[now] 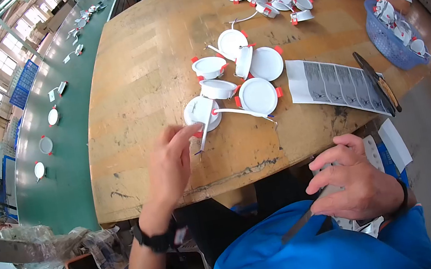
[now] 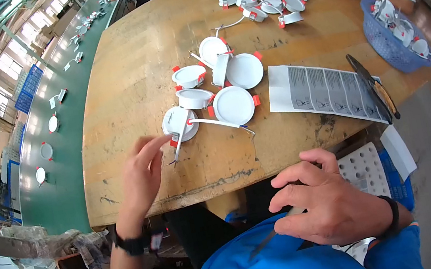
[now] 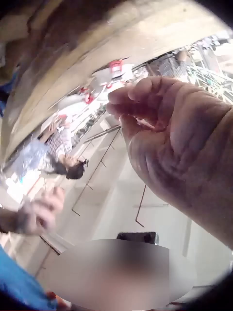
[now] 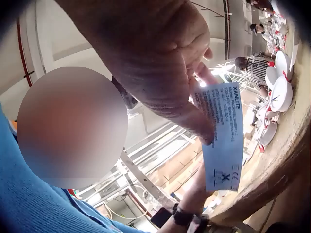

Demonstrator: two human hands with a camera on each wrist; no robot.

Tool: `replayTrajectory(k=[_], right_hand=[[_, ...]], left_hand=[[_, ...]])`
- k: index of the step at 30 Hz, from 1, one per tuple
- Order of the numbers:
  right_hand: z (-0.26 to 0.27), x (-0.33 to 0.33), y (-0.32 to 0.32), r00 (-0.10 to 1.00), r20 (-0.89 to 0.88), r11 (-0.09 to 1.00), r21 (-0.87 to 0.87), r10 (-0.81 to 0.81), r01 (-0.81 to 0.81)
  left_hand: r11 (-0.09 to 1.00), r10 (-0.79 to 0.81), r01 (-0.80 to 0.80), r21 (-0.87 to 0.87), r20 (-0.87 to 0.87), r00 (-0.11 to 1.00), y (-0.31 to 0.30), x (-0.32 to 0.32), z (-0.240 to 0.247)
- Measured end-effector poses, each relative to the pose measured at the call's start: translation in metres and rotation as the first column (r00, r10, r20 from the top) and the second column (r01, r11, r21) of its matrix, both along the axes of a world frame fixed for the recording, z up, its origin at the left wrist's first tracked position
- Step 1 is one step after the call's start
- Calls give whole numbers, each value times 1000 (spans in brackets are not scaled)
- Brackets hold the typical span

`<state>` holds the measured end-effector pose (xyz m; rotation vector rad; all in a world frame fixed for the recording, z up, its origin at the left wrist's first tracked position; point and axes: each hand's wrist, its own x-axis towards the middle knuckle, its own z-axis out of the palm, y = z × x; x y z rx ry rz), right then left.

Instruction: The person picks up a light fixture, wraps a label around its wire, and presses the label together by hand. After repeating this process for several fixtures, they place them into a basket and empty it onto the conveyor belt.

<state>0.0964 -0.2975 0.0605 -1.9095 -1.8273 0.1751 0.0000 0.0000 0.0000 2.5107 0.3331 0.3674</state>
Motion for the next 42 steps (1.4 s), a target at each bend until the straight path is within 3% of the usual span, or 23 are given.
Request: replayTrajectory(k=[2, 6, 12, 16, 18, 21, 24, 28, 29, 30, 31, 32, 35, 37, 39, 40, 42], right_hand=[[-5, 1, 0, 999, -51, 1000, 20, 0, 1], [0, 7, -10, 998, -66, 998, 56, -17, 21], [-1, 9, -14, 991, -127, 994, 101, -37, 50], [-5, 4, -13, 992, -121, 989, 135, -42, 59], [-6, 1, -12, 990, -135, 987, 148, -40, 60], [-2, -1, -11, 992, -120, 991, 122, -37, 52], [1, -3, -7, 990, -143, 995, 102, -4, 18], [4, -6, 7, 971, -227, 993, 105, 75, -52], [6, -7, 10, 947, -303, 990, 120, 109, -76], [5, -8, 13, 913, -385, 986, 138, 138, -91], [3, -8, 16, 871, -464, 983, 155, 164, -103], [-1, -9, 20, 815, -550, 979, 182, 182, -96], [-28, -17, 23, 651, -744, 989, 114, 147, -93], [-43, -30, 24, 556, -831, 999, -8, 17, -42], [-58, -36, 22, 549, -822, 986, -163, -152, 29], [-60, -38, 21, 580, -793, 982, -179, -184, 65], [-64, -37, 21, 639, -729, 969, -198, -245, 146]], left_hand=[[947, -133, 102, 306, 82, 988, 13, 14, -4], [825, -320, 223, 519, 104, 942, 15, 35, 3], [759, -453, 309, 573, 125, 882, 11, 50, 6], [991, -121, 82, 103, 464, 878, 23, 64, -11], [973, 160, -24, -228, 605, 780, 36, 75, -20], [863, 313, 138, -486, 730, 608, 42, 62, 0], [916, 259, 106, -387, 772, 580, 18, 17, 40], [830, 332, 149, -538, 690, 643, -13, -43, 57], [704, 385, 170, -690, 572, 725, -28, -57, 47], [639, 476, 96, -763, 491, 730, -37, -69, 49], [453, 386, 86, -887, 283, 878, -66, -77, 8], [240, 335, 48, -970, 129, 933, -87, -85, -8], [-45, 197, -16, -999, -24, 980, -136, -101, -68], [-41, 198, -34, -999, -42, 979, -152, -104, -80], [-92, 231, -37, -995, -57, 971, -158, -103, -84], [-110, 246, -36, -993, -62, 967, -159, -103, -85], [-40, 235, -8, -999, -17, 972, -159, -101, -87]])
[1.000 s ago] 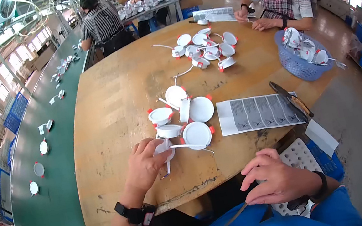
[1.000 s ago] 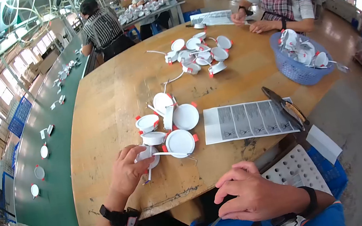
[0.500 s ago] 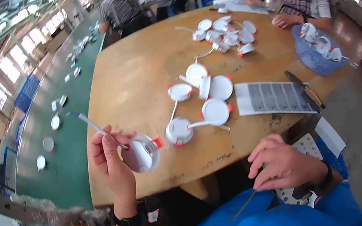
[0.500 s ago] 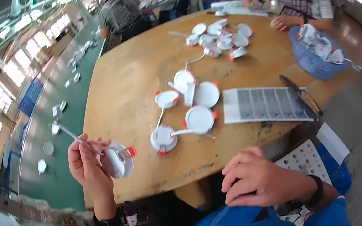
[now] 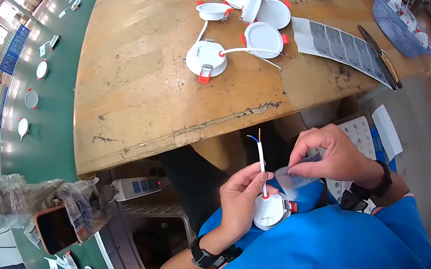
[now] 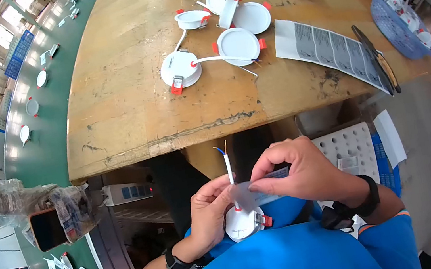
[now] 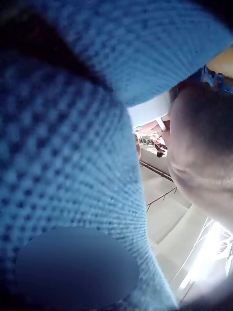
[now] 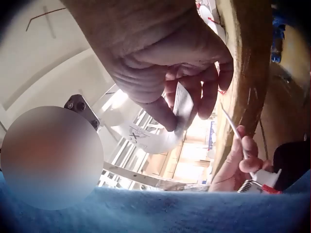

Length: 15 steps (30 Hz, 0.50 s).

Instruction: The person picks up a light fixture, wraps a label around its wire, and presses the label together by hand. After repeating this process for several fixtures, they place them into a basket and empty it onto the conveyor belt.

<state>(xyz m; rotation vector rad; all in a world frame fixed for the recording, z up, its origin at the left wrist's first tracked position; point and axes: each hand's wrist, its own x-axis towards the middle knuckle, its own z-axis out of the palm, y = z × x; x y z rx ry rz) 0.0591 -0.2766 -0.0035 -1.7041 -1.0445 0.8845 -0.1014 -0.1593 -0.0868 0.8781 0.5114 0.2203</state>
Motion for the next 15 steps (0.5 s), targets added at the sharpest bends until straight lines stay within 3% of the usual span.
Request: replayTrajectory(k=[4, 10, 15], right_hand=[[-10, 1, -1, 993, 116, 996, 89, -16, 6], [-15, 3, 2, 995, -60, 996, -30, -81, 79], [-21, 6, 7, 991, -88, 993, -74, -103, 97]], left_hand=[[992, -30, 36, 120, -57, 998, -2, 8, 2], [995, -98, 100, 18, -89, 991, -1, 6, 11], [989, -146, 146, -29, -24, 989, -1, 3, 13]])
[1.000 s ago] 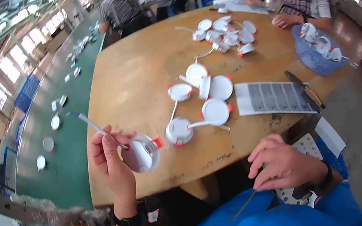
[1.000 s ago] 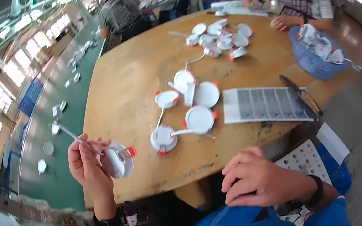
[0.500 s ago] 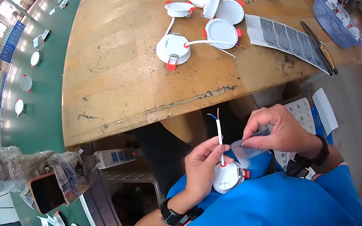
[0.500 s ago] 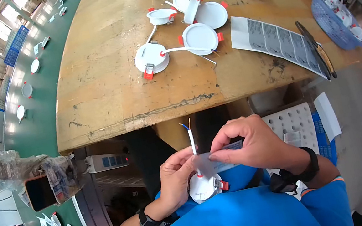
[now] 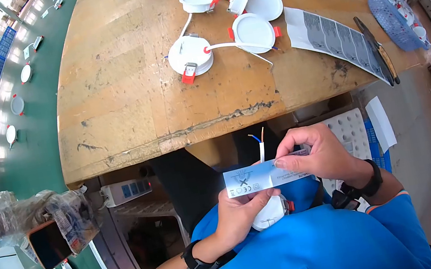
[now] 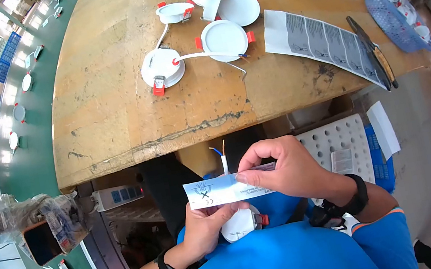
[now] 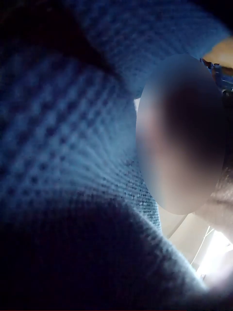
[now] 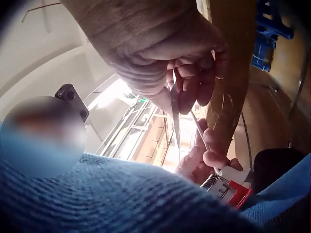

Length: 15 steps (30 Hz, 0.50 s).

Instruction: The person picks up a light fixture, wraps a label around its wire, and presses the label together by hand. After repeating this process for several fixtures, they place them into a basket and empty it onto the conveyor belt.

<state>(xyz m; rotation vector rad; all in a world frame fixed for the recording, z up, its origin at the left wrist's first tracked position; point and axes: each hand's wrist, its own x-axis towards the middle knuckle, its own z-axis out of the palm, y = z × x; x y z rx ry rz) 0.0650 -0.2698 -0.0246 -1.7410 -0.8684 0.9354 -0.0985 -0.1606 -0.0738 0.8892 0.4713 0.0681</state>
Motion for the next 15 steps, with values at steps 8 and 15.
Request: replayTrajectory(k=[8, 15], right_hand=[[-11, 1, 2, 998, -19, 998, 21, -58, 58], [-14, 1, 3, 998, -30, 998, 44, -52, 53]], left_hand=[[997, 14, -15, -70, -14, 1000, 0, 5, 3], [993, 34, -40, -115, -50, 998, 1, 7, 1]])
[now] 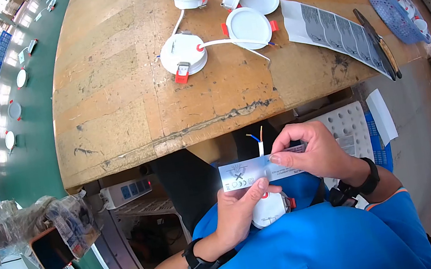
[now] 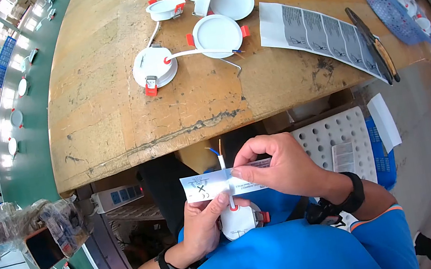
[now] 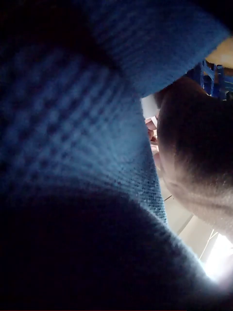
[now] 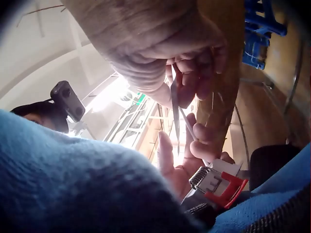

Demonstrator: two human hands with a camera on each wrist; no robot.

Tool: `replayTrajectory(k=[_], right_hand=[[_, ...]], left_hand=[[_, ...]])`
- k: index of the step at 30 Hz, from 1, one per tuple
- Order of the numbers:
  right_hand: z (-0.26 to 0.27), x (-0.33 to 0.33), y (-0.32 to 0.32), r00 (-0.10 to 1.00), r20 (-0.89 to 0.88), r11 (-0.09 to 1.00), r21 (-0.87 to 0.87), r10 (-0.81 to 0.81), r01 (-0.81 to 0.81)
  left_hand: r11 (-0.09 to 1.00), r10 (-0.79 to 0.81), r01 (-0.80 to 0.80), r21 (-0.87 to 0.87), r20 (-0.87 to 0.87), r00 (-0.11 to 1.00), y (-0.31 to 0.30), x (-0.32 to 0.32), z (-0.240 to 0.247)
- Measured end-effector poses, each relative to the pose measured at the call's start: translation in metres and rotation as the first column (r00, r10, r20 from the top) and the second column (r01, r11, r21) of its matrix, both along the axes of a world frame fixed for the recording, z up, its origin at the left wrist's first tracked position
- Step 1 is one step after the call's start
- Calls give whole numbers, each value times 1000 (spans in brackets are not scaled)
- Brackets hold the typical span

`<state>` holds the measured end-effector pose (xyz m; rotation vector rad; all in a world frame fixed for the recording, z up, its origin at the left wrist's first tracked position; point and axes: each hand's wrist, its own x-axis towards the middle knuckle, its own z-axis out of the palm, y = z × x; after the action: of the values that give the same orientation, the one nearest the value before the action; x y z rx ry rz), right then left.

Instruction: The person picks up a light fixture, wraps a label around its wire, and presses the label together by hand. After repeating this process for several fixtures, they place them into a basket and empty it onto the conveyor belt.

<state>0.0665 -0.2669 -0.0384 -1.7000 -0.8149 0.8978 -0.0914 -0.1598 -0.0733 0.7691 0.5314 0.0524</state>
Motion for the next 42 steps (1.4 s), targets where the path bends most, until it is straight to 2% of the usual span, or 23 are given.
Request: replayTrajectory(k=[23, 31, 42], right_hand=[[-1, -1, 2, 999, 41, 1000, 13, 12, -13], [0, -2, 2, 1000, 12, 1000, 11, 7, -7], [2, 2, 1, 993, 108, 997, 63, 35, -42]], left_hand=[[997, 57, -58, -50, -35, 998, -1, 5, 0], [999, 1, -3, -44, -47, 999, 1, 3, -3], [998, 51, -53, -37, -50, 997, 0, 4, 0]])
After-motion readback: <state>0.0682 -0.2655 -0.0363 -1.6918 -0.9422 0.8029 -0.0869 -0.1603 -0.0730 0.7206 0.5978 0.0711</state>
